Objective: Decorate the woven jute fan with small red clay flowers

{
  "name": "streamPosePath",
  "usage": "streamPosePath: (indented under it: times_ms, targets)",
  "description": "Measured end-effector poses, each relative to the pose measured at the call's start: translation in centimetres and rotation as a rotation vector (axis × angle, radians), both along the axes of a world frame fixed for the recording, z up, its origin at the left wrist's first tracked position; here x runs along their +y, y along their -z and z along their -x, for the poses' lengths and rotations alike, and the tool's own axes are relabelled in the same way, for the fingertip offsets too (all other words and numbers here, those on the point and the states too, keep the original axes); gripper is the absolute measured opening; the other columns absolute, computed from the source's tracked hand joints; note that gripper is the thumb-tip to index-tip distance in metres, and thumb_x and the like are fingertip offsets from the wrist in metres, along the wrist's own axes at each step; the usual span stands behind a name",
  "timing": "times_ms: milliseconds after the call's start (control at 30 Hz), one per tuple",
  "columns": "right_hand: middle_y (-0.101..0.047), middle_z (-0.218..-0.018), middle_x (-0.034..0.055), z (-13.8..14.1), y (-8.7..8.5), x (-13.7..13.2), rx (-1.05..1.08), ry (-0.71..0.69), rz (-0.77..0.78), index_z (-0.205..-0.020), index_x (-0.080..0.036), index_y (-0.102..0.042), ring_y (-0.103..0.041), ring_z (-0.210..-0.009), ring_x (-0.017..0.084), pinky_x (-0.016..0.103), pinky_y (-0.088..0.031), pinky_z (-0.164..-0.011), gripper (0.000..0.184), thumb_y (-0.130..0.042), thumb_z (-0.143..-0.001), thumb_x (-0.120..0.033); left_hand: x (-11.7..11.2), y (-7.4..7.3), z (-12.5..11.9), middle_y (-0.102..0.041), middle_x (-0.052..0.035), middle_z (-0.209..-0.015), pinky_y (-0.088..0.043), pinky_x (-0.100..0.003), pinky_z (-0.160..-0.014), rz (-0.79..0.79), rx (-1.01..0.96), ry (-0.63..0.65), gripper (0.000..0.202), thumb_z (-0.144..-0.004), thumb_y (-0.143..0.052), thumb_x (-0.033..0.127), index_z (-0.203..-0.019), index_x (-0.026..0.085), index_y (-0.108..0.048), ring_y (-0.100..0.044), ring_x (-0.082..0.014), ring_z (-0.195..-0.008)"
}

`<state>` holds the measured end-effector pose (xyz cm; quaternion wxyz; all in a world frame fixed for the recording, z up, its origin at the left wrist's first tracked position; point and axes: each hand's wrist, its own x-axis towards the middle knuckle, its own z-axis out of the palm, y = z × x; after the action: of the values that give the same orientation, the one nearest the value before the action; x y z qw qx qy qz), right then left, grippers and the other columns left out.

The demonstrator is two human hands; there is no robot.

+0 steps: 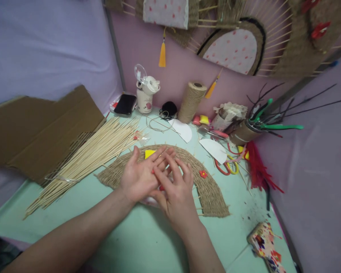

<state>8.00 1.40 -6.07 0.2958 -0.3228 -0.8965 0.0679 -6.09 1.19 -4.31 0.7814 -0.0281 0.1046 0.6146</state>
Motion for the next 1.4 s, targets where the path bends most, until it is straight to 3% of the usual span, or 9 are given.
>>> streamPosePath:
  times_ms: [133,300,467,600,767,1033,1267,1400]
  targets:
    - [-0.029,-0.156,0.0121,0.06,0.02,-0.02,-0.036,-0.050,0.029,-0.137,-0.026,-0.052,-0.023,-0.140,0.035,0.067,-0.023,-0.111,0.056,-0.038,-0.094,-0.058,0.06,-0.07,-0.09,-0.059,-0.0218,-0.132,-0.041,-0.043,-0.106,0.046,0.000,0.083,0.072,-0.091,-0.039,0.062,-0.136,0.007,-0.047,-0.056,-0.0309,-0.125]
    - [-0.032,-0.154,0.0117,-0.15,-0.03,0.08,-0.012,-0.015,0.005,-0.134,-0.028,-0.056,-0.026,-0.138,0.035,0.068,-0.026,-0.108,0.051,-0.035,-0.096,-0.055,0.18,-0.12,0.19,-0.058,-0.0186,-0.135,-0.042,-0.037,-0.106,0.019,0.009,-0.040,0.071,-0.092,-0.040,0.060,-0.139,0.008,-0.044,-0.053,-0.0267,-0.129]
    - [-0.030,-0.156,0.0111,-0.07,-0.03,0.03,-0.057,-0.064,0.044,-0.136,-0.028,-0.054,-0.024,-0.140,0.035,0.066,-0.026,-0.110,0.056,-0.042,-0.092,-0.060,0.14,0.20,0.06,-0.059,-0.0214,-0.132,-0.043,-0.040,-0.105,0.065,0.010,0.065,0.077,-0.090,-0.037,0.066,-0.139,0.006,-0.044,-0.055,-0.0296,-0.126]
    - [-0.033,-0.154,0.0101,-0.17,0.00,0.18,-0.018,-0.038,0.019,-0.132,-0.028,-0.057,-0.026,-0.138,0.035,0.066,-0.027,-0.109,0.050,-0.042,-0.094,-0.056,0.22,0.04,0.27,-0.057,-0.0180,-0.136,-0.043,-0.038,-0.105,0.039,0.014,-0.042,0.072,-0.092,-0.039,0.062,-0.140,0.009,-0.044,-0.052,-0.0269,-0.129]
    - [-0.029,-0.157,0.0106,-0.17,-0.08,0.04,0.000,-0.075,0.074,-0.138,-0.026,-0.052,-0.024,-0.141,0.034,0.065,-0.025,-0.111,0.058,-0.036,-0.094,-0.060,0.00,0.08,-0.27,-0.062,-0.0210,-0.127,-0.042,-0.041,-0.105,0.089,0.011,0.052,0.075,-0.092,-0.036,0.064,-0.135,0.004,-0.049,-0.056,-0.0306,-0.123]
    - [-0.048,-0.144,0.0069,-0.75,-0.27,0.27,0.213,-0.048,0.054,-0.134,-0.030,-0.054,-0.036,-0.135,0.029,0.060,-0.032,-0.109,0.038,-0.035,-0.101,-0.035,-0.19,-0.12,-0.43,-0.064,-0.0187,-0.126,-0.042,-0.038,-0.105,0.053,-0.021,0.059,0.069,-0.092,-0.039,0.061,-0.133,0.007,-0.052,-0.056,-0.0282,-0.123]
    - [-0.033,-0.155,0.0101,0.03,-0.19,-0.24,-0.077,-0.084,0.071,-0.142,-0.026,-0.047,-0.024,-0.141,0.034,0.066,-0.020,-0.112,0.058,-0.036,-0.095,-0.058,-0.01,0.04,-0.49,-0.065,-0.0214,-0.123,-0.040,-0.044,-0.107,0.082,0.007,0.051,0.071,-0.093,-0.033,0.062,-0.132,0.005,-0.052,-0.058,-0.0306,-0.122]
    - [-0.034,-0.154,0.0088,-0.19,-0.10,-0.02,-0.048,-0.036,0.015,-0.135,-0.028,-0.054,-0.025,-0.140,0.033,0.066,-0.017,-0.112,0.050,-0.034,-0.097,-0.055,0.10,-0.07,0.10,-0.064,-0.0185,-0.125,-0.041,-0.038,-0.107,0.046,0.014,-0.027,0.063,-0.093,-0.041,0.058,-0.130,0.008,-0.054,-0.057,-0.0282,-0.124]
